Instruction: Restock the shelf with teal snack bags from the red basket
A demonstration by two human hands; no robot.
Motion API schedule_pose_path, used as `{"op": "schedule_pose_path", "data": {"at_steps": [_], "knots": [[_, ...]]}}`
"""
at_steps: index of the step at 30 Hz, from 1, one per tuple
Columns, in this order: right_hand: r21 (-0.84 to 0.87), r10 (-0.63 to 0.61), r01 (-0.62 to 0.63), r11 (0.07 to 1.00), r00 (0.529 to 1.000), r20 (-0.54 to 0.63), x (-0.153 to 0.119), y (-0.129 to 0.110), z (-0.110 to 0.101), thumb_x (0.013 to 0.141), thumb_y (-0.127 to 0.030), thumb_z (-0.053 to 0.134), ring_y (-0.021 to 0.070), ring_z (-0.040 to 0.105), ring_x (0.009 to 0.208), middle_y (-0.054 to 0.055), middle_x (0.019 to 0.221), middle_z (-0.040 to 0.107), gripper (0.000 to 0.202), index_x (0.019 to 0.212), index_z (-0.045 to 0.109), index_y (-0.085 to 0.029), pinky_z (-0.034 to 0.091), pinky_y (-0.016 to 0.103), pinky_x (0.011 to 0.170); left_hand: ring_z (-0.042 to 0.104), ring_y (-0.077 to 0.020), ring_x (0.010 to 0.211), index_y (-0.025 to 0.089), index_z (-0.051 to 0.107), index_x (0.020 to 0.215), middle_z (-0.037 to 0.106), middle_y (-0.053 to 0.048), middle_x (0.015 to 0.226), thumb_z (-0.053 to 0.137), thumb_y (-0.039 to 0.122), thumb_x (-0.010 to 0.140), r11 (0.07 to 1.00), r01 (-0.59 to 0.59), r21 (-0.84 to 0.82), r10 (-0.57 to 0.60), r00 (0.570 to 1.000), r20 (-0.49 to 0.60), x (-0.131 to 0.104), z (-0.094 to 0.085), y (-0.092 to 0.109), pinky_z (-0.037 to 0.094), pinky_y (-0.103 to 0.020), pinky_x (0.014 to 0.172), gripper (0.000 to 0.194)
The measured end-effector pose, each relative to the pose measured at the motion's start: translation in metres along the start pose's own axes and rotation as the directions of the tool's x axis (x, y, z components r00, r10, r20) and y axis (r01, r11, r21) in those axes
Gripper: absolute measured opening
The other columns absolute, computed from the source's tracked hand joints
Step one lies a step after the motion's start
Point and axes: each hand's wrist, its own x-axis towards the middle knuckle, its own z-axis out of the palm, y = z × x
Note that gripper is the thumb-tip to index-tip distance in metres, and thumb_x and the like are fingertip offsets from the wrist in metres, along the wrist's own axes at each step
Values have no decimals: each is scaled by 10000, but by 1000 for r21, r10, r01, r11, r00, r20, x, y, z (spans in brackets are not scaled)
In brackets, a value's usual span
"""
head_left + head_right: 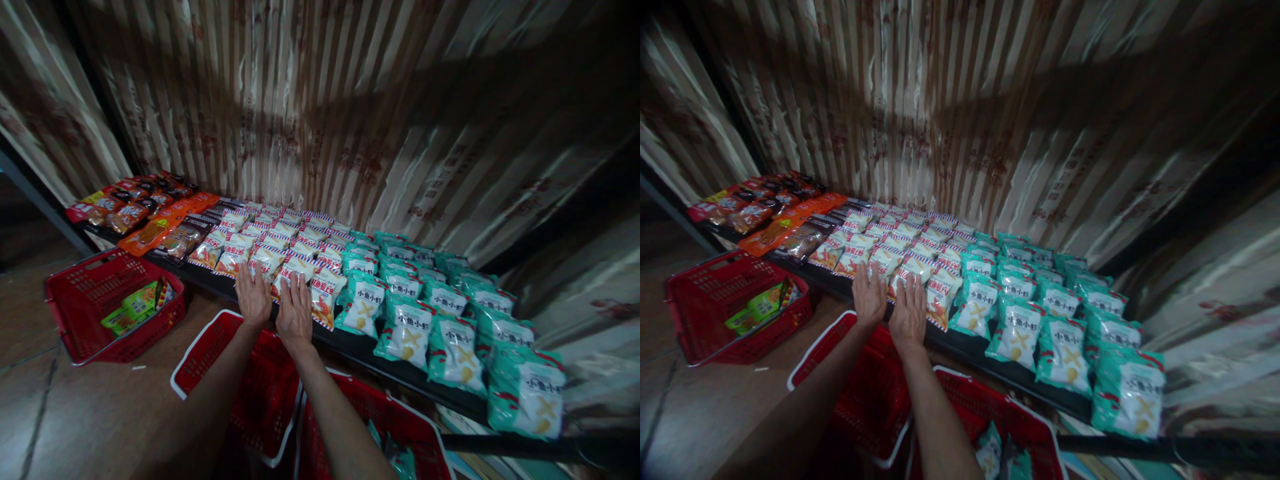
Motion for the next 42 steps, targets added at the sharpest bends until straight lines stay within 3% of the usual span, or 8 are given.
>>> {"op": "schedule_pose_path", "data": {"at_steps": [5,16,22,28,33,42], "knots": [[15,10,-10,1000,1000,-11,1,0,1,908,-127,362,231,85,1432,135,1483,330,462,1362,438,-150,248,480,1102,109,-316,1420,200,419,1378,190,-164,1527,424,247,905,998,-59,4,59,998,-15,-3,-5,7,205,-541,1101,475],[53,24,-25,998,1000,13,1,5,6,935,-183,323,212,126,1427,123,1479,341,446,1366,425,-126,227,453,1112,112,-343,1416,308,505,1310,238,-101,1523,459,267,886,981,-193,-32,195,978,79,-7,-9,13,182,-577,1089,428],[38,-16,19,999,997,-78,-2,4,2,931,-165,316,197,131,1426,145,1465,362,447,1361,425,-107,229,450,1114,116,-325,1419,314,480,1327,232,-93,1526,451,267,892,982,-188,-32,191,976,101,-7,-8,13,187,-570,1093,439],[-56,125,-134,989,981,-147,-19,14,-21,907,-143,328,250,64,1432,149,1521,234,521,1427,308,-114,209,509,1106,119,-309,1421,317,513,1299,249,-80,1522,455,342,899,983,-182,-20,182,981,64,-7,-6,13,171,-563,1103,404],[-89,182,-192,977,977,-112,-26,30,-30,915,-175,342,262,47,1433,130,1540,181,531,1442,284,-158,213,525,1104,128,-313,1419,307,501,1311,271,-74,1515,473,395,884,982,-190,-22,191,980,53,-7,-7,13,170,-571,1101,437],[-90,136,-142,986,989,-64,-26,42,-29,869,-70,336,247,47,1433,144,1537,187,544,1413,329,-102,278,466,1097,111,-336,1417,284,516,1303,277,-82,1512,527,456,838,980,-196,-30,198,978,64,-7,-10,14,133,-584,1103,495]]}}
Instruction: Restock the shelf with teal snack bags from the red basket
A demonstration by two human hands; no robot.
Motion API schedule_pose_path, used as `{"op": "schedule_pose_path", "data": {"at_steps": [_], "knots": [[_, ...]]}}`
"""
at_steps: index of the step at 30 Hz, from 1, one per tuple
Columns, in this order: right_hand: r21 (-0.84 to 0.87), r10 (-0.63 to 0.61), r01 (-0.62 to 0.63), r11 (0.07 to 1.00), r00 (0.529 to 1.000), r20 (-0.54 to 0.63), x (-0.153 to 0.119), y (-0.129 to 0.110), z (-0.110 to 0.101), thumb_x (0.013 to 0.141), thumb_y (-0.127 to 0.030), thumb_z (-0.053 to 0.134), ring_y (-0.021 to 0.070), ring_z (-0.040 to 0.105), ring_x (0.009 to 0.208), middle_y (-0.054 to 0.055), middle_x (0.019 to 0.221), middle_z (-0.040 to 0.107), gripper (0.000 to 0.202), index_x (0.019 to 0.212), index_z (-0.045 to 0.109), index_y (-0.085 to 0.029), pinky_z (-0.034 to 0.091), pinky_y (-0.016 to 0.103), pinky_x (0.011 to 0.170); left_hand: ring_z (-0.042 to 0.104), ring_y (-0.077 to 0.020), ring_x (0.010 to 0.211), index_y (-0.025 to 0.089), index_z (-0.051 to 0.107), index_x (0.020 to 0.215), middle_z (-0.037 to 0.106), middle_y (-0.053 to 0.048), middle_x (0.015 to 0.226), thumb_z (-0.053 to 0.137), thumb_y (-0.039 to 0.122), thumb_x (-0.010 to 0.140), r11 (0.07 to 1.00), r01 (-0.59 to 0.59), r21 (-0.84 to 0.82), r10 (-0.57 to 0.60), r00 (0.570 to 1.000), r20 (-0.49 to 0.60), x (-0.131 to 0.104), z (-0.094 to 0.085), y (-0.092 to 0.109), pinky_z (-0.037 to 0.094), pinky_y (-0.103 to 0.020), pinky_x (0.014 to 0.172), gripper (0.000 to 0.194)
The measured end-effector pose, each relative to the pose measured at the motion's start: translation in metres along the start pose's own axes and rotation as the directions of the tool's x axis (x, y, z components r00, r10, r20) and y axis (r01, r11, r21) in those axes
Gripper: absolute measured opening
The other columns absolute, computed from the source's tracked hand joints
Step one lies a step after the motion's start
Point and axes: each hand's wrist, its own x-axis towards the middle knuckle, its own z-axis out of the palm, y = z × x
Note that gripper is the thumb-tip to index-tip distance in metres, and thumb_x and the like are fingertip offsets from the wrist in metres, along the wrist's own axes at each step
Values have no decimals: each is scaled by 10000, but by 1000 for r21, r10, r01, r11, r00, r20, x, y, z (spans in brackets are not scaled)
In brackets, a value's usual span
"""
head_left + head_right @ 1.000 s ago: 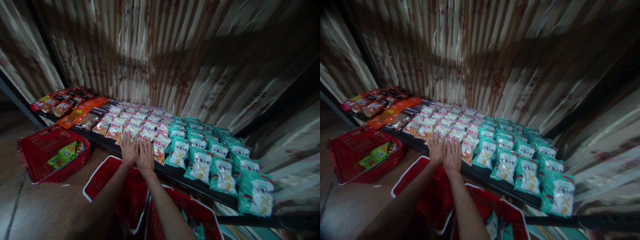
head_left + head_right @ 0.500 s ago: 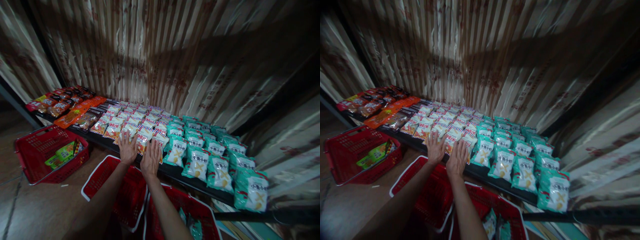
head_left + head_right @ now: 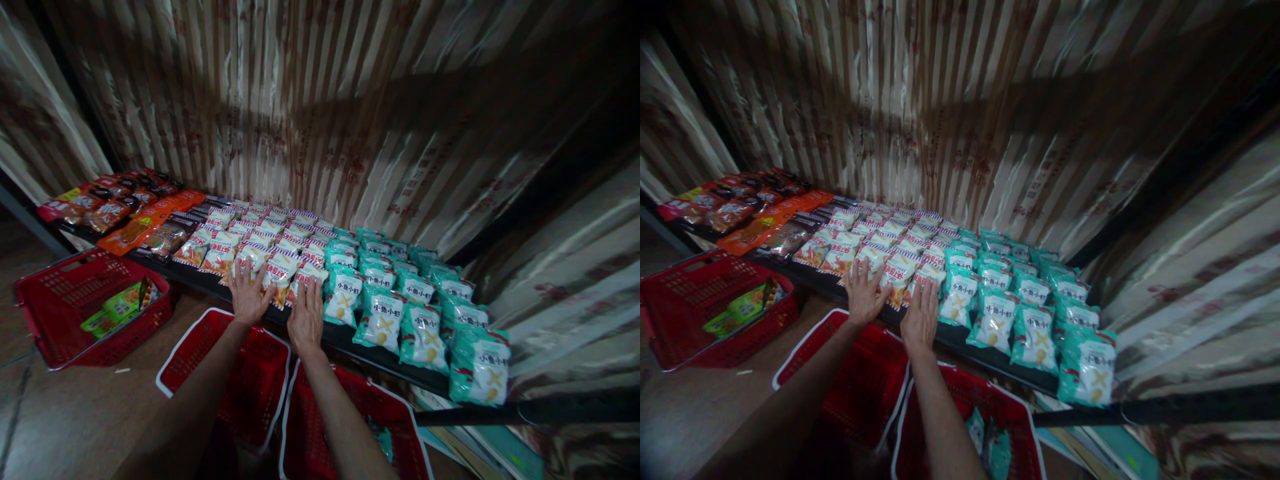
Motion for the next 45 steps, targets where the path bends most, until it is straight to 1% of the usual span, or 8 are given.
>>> {"op": "schedule_pose_path", "data": {"at_steps": [5,11,18,26,29,32,39,45], "knots": [[15,-15,15,1000,1000,4,1,4,4,859,-63,347,246,56,1432,157,1531,198,548,1406,335,-95,269,479,1104,110,-337,1417,288,520,1296,253,-79,1521,559,456,816,1000,7,-6,-7,1000,-1,0,-1,3,145,-578,1103,511],[10,-18,17,1000,1000,16,3,5,4,865,-80,351,247,68,1431,163,1520,228,549,1414,322,-89,277,486,1100,61,-325,1426,282,522,1296,246,-72,1524,517,438,847,999,43,-11,-43,999,-16,0,3,8,138,-578,1108,475],[0,-17,17,1000,999,34,3,7,4,876,-88,345,242,54,1433,158,1523,222,532,1408,336,-87,267,478,1105,53,-332,1425,292,484,1329,211,-73,1535,491,419,869,998,65,-18,-65,998,-14,-1,2,10,132,-586,1106,477],[-7,-2,3,1000,998,65,7,4,-1,861,-75,355,236,67,1431,151,1521,234,532,1393,360,-73,246,449,1116,47,-332,1425,311,469,1337,213,-71,1535,502,432,859,1000,18,-3,-18,1000,23,-2,2,9,132,-584,1103,494],[-2,-1,1,1000,997,75,7,4,-2,857,-72,358,236,70,1431,159,1516,245,537,1393,358,-70,244,454,1115,42,-331,1426,304,472,1337,169,-86,1545,499,437,862,1000,12,-4,-12,1000,9,-2,4,8,129,-578,1104,494],[-4,-9,9,1000,997,79,6,4,-3,850,-77,375,236,63,1432,149,1527,218,552,1401,347,-78,230,455,1122,43,-322,1427,289,460,1347,141,-97,1550,491,439,865,1000,15,-16,-15,1000,-17,-3,4,8,116,-569,1109,506],[8,-21,20,1000,997,78,5,5,-3,868,-103,368,240,55,1432,149,1529,211,549,1415,322,-83,238,464,1120,68,-315,1427,289,466,1342,220,-80,1532,497,416,860,999,1,-42,0,1000,28,-3,1,12,111,-574,1111,500],[18,-32,30,999,995,95,8,6,-3,861,-95,362,242,60,1432,158,1519,236,553,1412,321,-62,249,462,1118,75,-308,1427,290,472,1338,211,-76,1536,481,418,870,999,-15,-45,17,999,33,-3,2,11,116,-562,1114,485]]}}
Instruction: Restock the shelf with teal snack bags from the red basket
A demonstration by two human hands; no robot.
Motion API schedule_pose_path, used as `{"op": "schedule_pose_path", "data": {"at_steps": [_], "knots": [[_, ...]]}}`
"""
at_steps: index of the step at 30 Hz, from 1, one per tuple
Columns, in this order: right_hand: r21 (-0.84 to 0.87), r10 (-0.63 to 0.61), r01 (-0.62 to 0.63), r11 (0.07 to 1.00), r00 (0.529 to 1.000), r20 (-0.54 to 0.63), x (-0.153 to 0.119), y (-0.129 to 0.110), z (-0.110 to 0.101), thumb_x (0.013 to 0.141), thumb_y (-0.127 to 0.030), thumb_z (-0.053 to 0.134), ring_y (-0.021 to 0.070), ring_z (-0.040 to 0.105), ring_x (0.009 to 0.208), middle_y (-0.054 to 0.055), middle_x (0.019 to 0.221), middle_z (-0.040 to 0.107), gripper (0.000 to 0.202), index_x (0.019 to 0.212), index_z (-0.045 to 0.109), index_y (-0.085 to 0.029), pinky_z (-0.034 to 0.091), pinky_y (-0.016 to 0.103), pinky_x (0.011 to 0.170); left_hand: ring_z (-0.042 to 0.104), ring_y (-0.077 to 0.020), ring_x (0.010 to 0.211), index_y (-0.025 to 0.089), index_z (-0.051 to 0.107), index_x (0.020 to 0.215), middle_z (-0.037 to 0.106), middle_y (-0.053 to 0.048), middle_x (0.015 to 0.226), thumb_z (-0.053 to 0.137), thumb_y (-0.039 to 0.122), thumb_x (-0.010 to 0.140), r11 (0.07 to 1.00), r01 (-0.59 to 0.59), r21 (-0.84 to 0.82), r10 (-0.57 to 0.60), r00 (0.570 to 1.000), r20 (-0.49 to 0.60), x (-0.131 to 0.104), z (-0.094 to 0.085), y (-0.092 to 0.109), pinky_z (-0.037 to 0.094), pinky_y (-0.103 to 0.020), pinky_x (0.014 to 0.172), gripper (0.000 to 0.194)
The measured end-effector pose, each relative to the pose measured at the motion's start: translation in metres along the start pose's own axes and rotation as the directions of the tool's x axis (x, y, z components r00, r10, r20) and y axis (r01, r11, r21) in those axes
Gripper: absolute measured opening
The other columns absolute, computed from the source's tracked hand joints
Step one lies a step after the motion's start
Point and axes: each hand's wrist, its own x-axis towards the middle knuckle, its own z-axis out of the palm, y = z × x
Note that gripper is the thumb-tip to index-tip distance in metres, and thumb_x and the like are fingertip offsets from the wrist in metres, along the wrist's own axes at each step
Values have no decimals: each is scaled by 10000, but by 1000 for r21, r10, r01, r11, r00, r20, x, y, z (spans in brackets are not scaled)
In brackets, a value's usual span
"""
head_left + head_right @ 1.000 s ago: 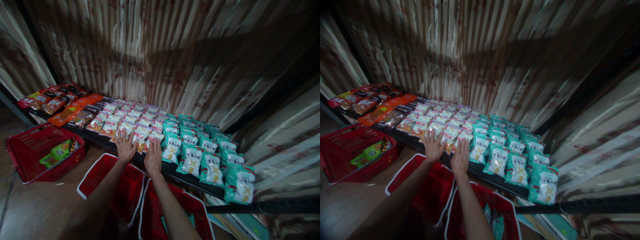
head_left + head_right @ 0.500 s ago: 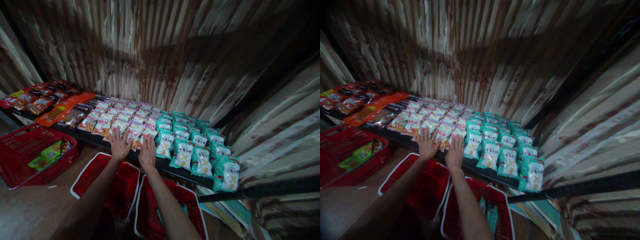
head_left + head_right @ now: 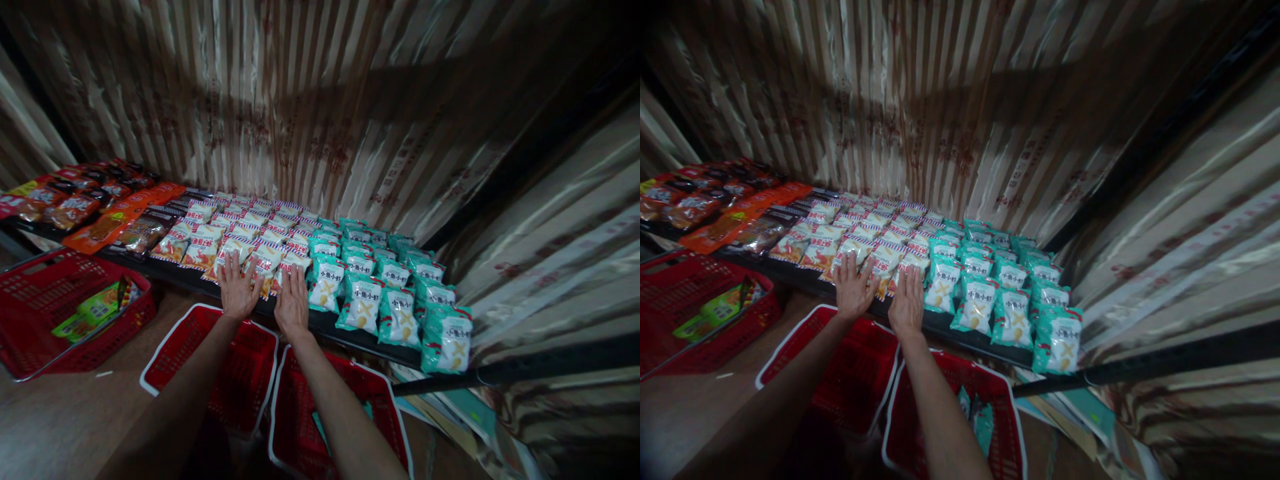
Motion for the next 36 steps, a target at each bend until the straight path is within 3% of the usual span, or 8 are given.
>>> {"op": "schedule_pose_path", "data": {"at_steps": [14,20,25,28,31,36], "knots": [[39,-1,0,999,1000,22,-1,-3,-7,875,-116,353,238,30,1435,164,1519,227,561,1428,282,-54,224,470,1132,82,-306,1426,260,456,1349,171,-94,1545,471,417,877,1000,-12,-19,12,1000,-27,-1,3,-1,96,-553,1115,498],[26,-47,48,998,998,-48,-12,0,-19,909,-163,336,238,29,1436,151,1529,207,539,1438,268,-84,225,474,1128,113,-327,1419,235,452,1353,163,-124,1542,488,413,871,1000,-20,-12,19,998,-54,0,4,-1,108,-572,1107,515],[-49,-71,64,997,986,-151,-29,19,-41,911,-170,342,256,63,1433,140,1535,194,548,1448,246,-124,232,499,1117,103,-338,1418,203,443,1357,179,-132,1536,484,370,872,998,-27,-60,19,991,-131,1,2,5,113,-586,1106,514],[-113,-36,11,994,975,-220,-36,40,-63,916,-190,356,268,83,1430,148,1540,168,556,1454,227,-132,235,518,1108,91,-310,1424,181,395,1383,200,-135,1531,466,326,884,983,-125,-131,101,979,-177,-1,1,23,142,-556,1118,525],[-171,31,-82,982,959,-283,-42,66,-84,921,-211,366,281,73,1429,151,1542,157,537,1443,260,-136,227,528,1105,80,-293,1428,165,369,1392,202,-141,1529,443,282,895,942,-263,-208,228,957,-177,-7,2,53,193,-521,1120,516],[-224,88,-165,961,944,-317,-49,101,-97,930,-245,356,276,75,1429,165,1532,186,518,1431,286,-129,234,525,1098,79,-255,1432,192,283,1430,166,-125,1542,372,228,928,880,-356,-315,353,933,-68,-28,16,106,260,-478,1112,511]]}}
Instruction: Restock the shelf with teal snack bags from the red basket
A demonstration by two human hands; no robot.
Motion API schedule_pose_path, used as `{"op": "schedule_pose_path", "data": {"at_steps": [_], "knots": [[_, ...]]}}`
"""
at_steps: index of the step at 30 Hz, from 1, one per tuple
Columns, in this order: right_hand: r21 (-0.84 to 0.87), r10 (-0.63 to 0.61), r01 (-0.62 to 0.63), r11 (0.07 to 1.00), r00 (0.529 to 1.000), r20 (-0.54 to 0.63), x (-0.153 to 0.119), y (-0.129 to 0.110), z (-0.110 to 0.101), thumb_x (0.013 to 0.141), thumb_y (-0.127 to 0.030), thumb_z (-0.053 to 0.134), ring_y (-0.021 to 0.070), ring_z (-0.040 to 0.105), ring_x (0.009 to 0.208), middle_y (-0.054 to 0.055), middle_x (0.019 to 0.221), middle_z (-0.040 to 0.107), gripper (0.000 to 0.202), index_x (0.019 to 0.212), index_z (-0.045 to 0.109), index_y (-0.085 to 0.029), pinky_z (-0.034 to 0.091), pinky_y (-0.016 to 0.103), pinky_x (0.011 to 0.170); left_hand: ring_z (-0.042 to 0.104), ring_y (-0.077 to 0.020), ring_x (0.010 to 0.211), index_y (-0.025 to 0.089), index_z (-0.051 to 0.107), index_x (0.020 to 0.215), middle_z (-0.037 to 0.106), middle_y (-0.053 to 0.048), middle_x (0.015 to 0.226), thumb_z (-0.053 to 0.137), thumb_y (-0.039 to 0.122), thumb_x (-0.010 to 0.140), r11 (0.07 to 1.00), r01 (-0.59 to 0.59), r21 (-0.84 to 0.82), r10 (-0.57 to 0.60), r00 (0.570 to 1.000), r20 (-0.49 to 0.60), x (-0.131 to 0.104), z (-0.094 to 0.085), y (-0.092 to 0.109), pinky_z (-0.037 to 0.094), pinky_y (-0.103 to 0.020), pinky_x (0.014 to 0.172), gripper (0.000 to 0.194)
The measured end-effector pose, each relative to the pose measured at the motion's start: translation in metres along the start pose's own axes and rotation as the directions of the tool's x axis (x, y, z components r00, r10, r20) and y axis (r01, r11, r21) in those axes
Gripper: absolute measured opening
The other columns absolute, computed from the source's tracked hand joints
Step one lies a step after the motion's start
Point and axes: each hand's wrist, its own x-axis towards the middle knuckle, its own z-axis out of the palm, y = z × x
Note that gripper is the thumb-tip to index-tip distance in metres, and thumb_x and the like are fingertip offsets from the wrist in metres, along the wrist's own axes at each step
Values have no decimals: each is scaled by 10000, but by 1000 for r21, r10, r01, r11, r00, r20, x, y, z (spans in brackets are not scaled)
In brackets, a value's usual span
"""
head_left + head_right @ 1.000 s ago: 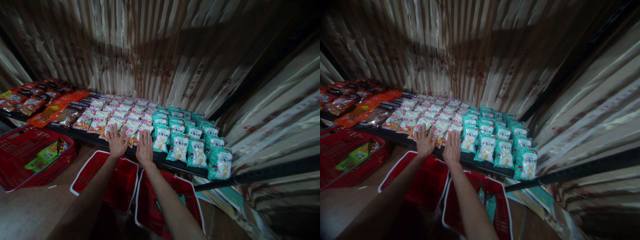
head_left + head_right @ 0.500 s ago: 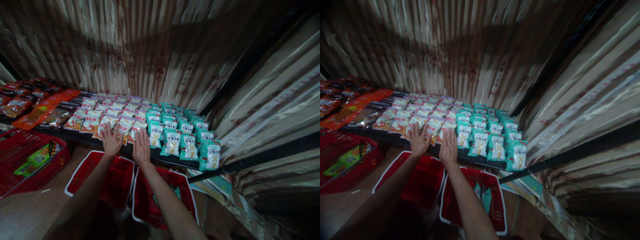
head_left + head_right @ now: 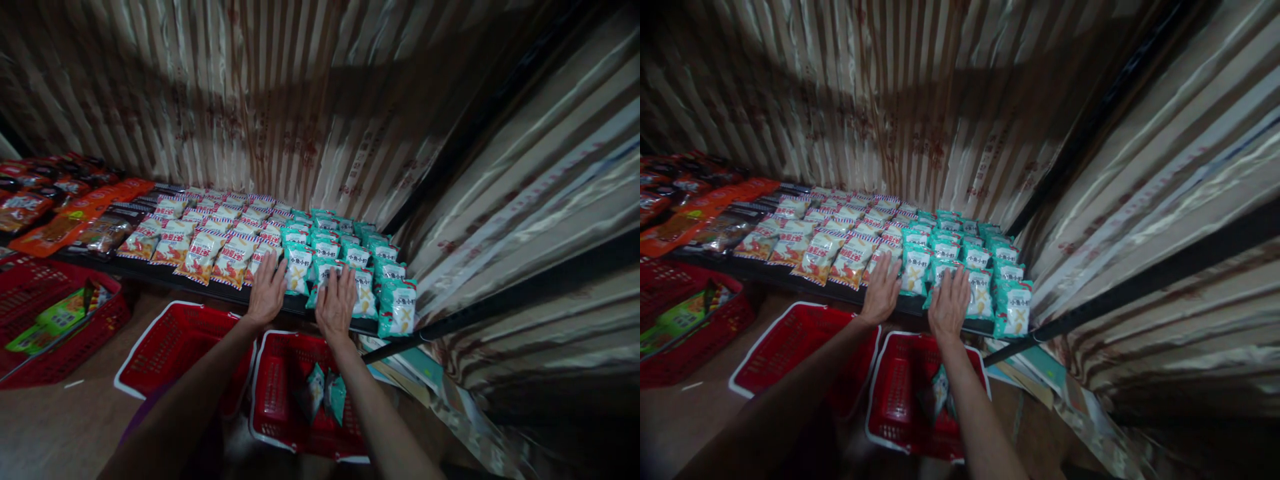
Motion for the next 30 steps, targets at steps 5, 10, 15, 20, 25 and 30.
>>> {"op": "schedule_pose_path", "data": {"at_steps": [5,10,15,20,25,30], "knots": [[8,0,0,1000,998,61,-4,8,9,935,-265,341,281,79,1428,157,1539,166,515,1435,281,-155,258,529,1081,43,-284,1431,195,290,1426,108,-140,1550,400,247,923,1000,11,5,-11,996,88,-6,22,20,265,-513,1102,517],[63,7,-11,998,997,76,-6,8,17,935,-263,326,277,84,1427,145,1546,146,547,1458,212,-151,273,517,1081,58,-305,1428,231,244,1441,56,-125,1558,485,316,891,1000,-15,-9,16,995,94,-6,31,23,298,-532,1085,606],[87,21,-26,996,998,56,-7,8,22,936,-262,331,271,71,1430,151,1545,145,565,1466,178,-141,271,508,1090,65,-303,1428,216,254,1436,51,-126,1558,503,263,876,1000,-11,-17,13,996,94,-6,36,22,298,-522,1097,615],[86,33,-36,996,999,38,-7,5,25,935,-259,325,278,89,1427,156,1540,163,561,1465,184,-137,277,524,1081,79,-293,1428,192,277,1422,76,-136,1553,480,181,863,998,-15,-62,18,998,53,-5,37,21,308,-507,1098,595],[82,41,-44,996,999,31,-7,2,27,934,-254,319,273,82,1428,167,1536,167,561,1463,187,-123,273,528,1080,135,-299,1419,194,279,1422,138,-146,1541,463,135,841,997,-11,-82,15,999,43,-5,36,19,323,-527,1077,613],[73,38,-41,997,999,35,-7,3,26,934,-247,318,272,93,1426,168,1527,204,551,1458,204,-127,281,522,1078,140,-289,1420,169,336,1391,151,-153,1537,447,97,820,995,-8,-102,11,999,31,-5,36,19,305,-511,1092,586]]}}
